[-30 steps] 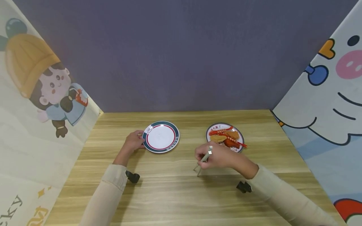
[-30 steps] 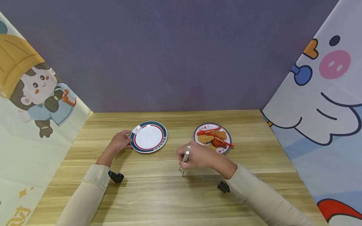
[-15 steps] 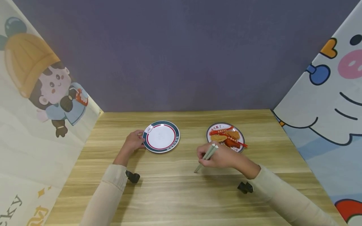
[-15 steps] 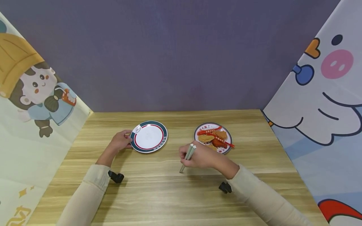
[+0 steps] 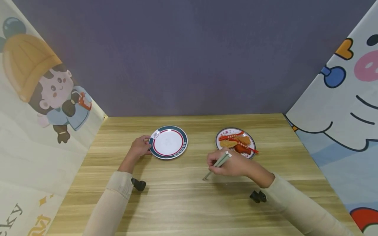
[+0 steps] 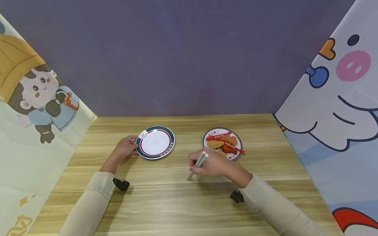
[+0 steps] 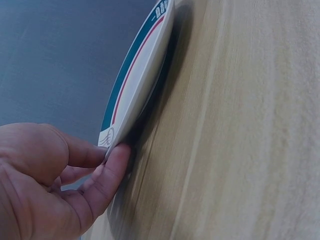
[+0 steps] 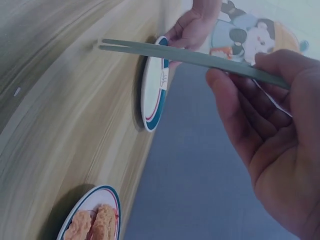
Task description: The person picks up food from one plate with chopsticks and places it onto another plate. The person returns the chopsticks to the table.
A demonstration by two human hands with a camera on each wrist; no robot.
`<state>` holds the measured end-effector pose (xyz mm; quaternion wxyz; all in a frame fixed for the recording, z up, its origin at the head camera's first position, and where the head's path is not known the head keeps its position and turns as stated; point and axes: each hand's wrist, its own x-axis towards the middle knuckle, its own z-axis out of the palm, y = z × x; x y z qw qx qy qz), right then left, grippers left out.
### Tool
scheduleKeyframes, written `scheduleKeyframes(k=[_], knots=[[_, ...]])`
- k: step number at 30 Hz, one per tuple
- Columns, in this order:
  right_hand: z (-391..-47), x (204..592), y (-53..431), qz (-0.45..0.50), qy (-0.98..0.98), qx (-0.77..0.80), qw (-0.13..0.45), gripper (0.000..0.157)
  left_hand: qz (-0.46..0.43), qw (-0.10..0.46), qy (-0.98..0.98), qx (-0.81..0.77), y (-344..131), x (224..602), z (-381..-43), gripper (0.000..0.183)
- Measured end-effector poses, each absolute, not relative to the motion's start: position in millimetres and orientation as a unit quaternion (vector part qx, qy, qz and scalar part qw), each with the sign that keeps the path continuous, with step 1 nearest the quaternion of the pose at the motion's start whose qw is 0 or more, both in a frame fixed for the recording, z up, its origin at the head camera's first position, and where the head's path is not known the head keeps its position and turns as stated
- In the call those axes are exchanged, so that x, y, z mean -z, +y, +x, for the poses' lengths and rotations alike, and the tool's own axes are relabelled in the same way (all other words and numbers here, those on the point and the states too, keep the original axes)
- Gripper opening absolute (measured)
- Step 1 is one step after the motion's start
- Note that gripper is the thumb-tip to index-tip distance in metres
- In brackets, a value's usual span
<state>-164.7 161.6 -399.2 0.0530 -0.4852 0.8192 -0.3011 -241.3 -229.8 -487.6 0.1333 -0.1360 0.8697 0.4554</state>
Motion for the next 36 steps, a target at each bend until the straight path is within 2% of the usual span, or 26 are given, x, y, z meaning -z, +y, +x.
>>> scheduleKeyframes(k=[6,13,23,36], knots=[[-167,400,172,-0.469,0.819,0.331,0.005,0.013,-0.139,0.137,0.871,-0.450,-230,489,-241,0.051],[-175,401,190,-0.374,0.856,0.352,-0.056,0.011,-0.141,0.137,0.869,-0.454,-229,490,-242,0.051],[-187,401,219,-0.220,0.841,0.489,-0.068,0.009,-0.140,0.137,0.866,-0.461,-230,489,-240,0.051],[-199,416,253,-0.099,0.858,0.493,-0.106,0.025,-0.131,0.133,0.871,-0.454,-231,488,-241,0.051]])
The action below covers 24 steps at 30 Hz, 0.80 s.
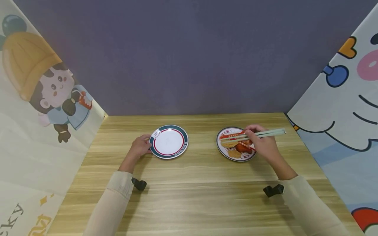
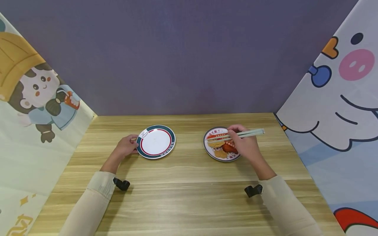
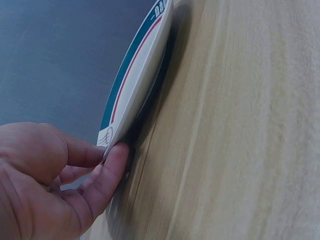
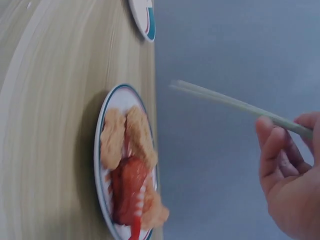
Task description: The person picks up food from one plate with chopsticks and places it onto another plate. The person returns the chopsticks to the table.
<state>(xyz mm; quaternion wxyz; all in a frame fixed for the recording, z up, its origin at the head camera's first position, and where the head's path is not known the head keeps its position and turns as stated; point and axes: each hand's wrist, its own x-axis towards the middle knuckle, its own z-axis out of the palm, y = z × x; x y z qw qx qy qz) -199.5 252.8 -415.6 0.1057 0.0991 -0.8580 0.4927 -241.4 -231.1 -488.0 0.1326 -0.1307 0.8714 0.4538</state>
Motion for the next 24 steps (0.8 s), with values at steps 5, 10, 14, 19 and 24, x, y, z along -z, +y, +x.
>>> scheduleKeyframes(k=[5,10,14,19,24], knots=[[-204,420,263,0.072,-0.853,-0.511,0.077,0.028,-0.135,0.136,0.873,-0.448,-231,489,-242,0.050],[-205,422,267,0.057,-0.844,-0.530,0.062,0.031,-0.134,0.137,0.871,-0.452,-231,486,-241,0.051],[-207,424,268,0.007,-0.829,-0.556,0.057,0.034,-0.131,0.135,0.867,-0.461,-229,484,-239,0.051],[-208,427,272,-0.068,-0.856,-0.506,0.080,0.033,-0.130,0.138,0.867,-0.461,-228,485,-240,0.051],[-207,428,275,-0.071,-0.874,-0.468,0.111,0.036,-0.132,0.138,0.871,-0.452,-229,485,-241,0.051]])
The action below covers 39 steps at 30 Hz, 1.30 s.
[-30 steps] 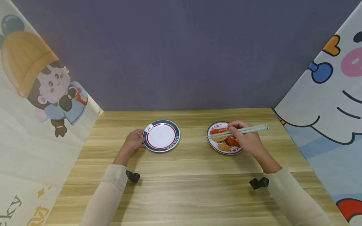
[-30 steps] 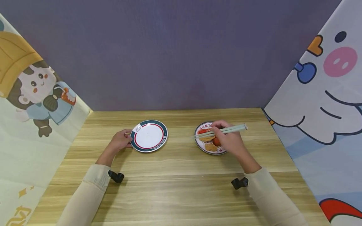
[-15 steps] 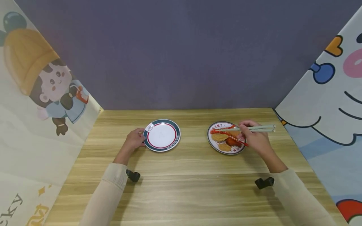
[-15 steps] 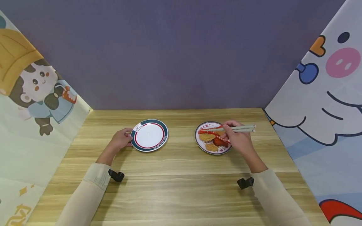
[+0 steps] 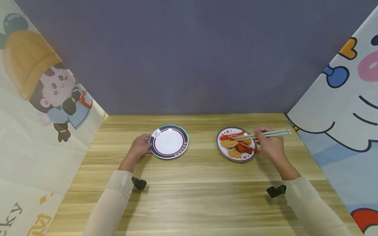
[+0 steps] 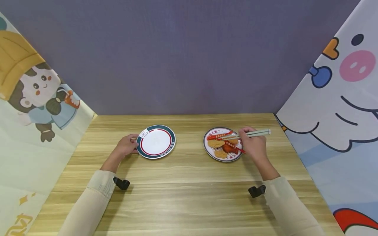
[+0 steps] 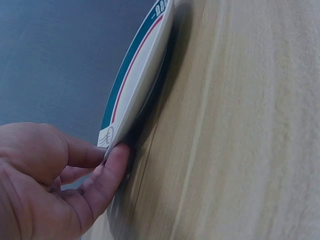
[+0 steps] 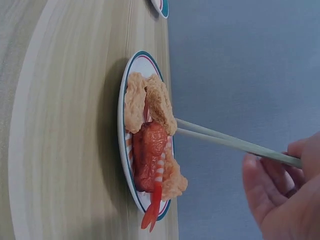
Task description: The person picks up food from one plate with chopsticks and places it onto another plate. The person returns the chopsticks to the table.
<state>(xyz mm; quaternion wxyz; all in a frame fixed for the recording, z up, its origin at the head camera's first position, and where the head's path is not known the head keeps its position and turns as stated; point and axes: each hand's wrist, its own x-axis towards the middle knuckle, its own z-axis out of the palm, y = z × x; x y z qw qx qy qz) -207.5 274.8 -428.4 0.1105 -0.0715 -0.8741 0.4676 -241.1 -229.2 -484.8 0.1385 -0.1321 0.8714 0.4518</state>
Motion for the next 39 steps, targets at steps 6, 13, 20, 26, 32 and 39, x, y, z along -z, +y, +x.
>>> scheduleKeyframes(k=[6,13,20,26,32,39], knots=[[-207,430,276,-0.055,-0.853,-0.501,0.136,0.037,-0.134,0.142,0.869,-0.454,-229,486,-241,0.051],[-210,429,276,-0.044,-0.838,-0.517,0.168,0.029,-0.134,0.138,0.866,-0.461,-230,487,-241,0.051],[-208,431,275,-0.033,-0.854,-0.497,0.148,0.030,-0.130,0.138,0.866,-0.463,-230,487,-241,0.052],[-206,435,274,0.036,-0.874,-0.456,0.166,0.026,-0.127,0.139,0.867,-0.461,-230,485,-242,0.051],[-206,438,272,0.119,-0.871,-0.443,0.177,0.019,-0.125,0.138,0.869,-0.458,-231,486,-243,0.052],[-204,439,271,0.178,-0.879,-0.383,0.222,0.009,-0.126,0.139,0.867,-0.461,-232,486,-244,0.052]])
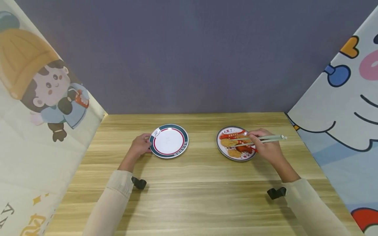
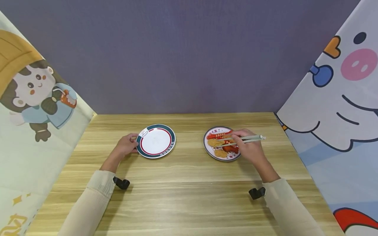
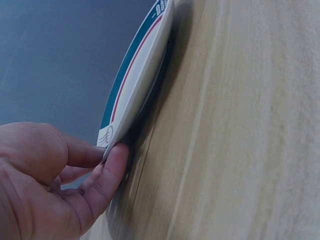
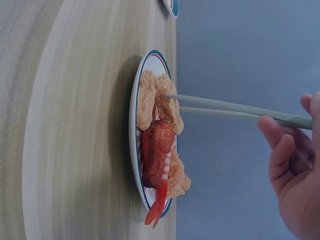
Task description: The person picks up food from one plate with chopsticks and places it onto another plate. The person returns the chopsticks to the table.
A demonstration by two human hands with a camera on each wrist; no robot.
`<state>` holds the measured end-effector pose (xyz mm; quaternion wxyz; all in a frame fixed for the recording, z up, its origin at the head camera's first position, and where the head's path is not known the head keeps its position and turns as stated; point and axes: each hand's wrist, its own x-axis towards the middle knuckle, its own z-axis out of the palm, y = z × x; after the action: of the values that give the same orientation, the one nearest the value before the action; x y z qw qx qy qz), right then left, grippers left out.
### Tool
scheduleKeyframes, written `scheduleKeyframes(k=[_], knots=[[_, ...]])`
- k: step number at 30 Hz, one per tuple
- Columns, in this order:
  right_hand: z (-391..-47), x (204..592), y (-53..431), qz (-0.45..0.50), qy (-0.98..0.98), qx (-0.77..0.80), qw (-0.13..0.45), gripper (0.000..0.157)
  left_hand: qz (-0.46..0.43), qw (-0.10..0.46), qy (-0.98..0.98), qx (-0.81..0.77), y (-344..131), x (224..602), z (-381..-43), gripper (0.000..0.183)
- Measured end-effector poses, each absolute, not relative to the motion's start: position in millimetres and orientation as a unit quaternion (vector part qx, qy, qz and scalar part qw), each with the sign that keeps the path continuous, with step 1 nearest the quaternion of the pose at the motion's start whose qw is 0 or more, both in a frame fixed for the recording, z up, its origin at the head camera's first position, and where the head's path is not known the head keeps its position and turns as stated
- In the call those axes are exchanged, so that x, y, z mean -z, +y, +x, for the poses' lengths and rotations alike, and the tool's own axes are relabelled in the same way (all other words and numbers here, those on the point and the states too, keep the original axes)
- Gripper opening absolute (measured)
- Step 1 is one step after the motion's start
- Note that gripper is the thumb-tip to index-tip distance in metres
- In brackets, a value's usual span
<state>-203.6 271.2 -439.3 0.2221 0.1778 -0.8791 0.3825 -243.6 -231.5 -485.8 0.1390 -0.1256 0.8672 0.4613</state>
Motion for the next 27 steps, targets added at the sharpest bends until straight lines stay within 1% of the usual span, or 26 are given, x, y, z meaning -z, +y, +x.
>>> scheduleKeyframes(k=[3,5,6,7,10,11,12,14,20,23,25,27], knots=[[-203,439,270,0.213,-0.881,-0.349,0.238,0.011,-0.125,0.137,0.868,-0.461,-231,486,-243,0.051],[-204,442,270,0.243,-0.874,-0.334,0.256,0.009,-0.125,0.135,0.868,-0.462,-231,487,-243,0.051],[-204,443,269,0.263,-0.866,-0.332,0.268,0.004,-0.125,0.135,0.867,-0.463,-231,488,-243,0.050],[-204,445,267,0.282,-0.855,-0.332,0.283,0.007,-0.125,0.135,0.867,-0.463,-231,488,-244,0.050],[-204,451,264,0.334,-0.827,-0.311,0.329,0.030,-0.123,0.135,0.867,-0.464,-230,489,-244,0.050],[-203,452,262,0.344,-0.818,-0.310,0.340,0.035,-0.123,0.135,0.868,-0.463,-230,489,-244,0.050],[-202,453,260,0.350,-0.813,-0.305,0.350,0.044,-0.122,0.134,0.868,-0.462,-230,489,-244,0.050],[-201,457,257,0.349,-0.811,-0.297,0.364,0.046,-0.121,0.134,0.870,-0.459,-230,488,-244,0.050],[-197,471,247,0.366,-0.790,-0.290,0.396,0.039,-0.122,0.137,0.869,-0.460,-230,487,-243,0.051],[-197,476,241,0.360,-0.792,-0.289,0.399,0.029,-0.123,0.136,0.867,-0.463,-229,487,-242,0.051],[-199,478,238,0.317,-0.809,-0.297,0.397,0.019,-0.124,0.134,0.867,-0.464,-229,486,-242,0.050],[-201,477,236,0.244,-0.835,-0.317,0.379,0.011,-0.125,0.135,0.866,-0.465,-228,486,-242,0.050]])
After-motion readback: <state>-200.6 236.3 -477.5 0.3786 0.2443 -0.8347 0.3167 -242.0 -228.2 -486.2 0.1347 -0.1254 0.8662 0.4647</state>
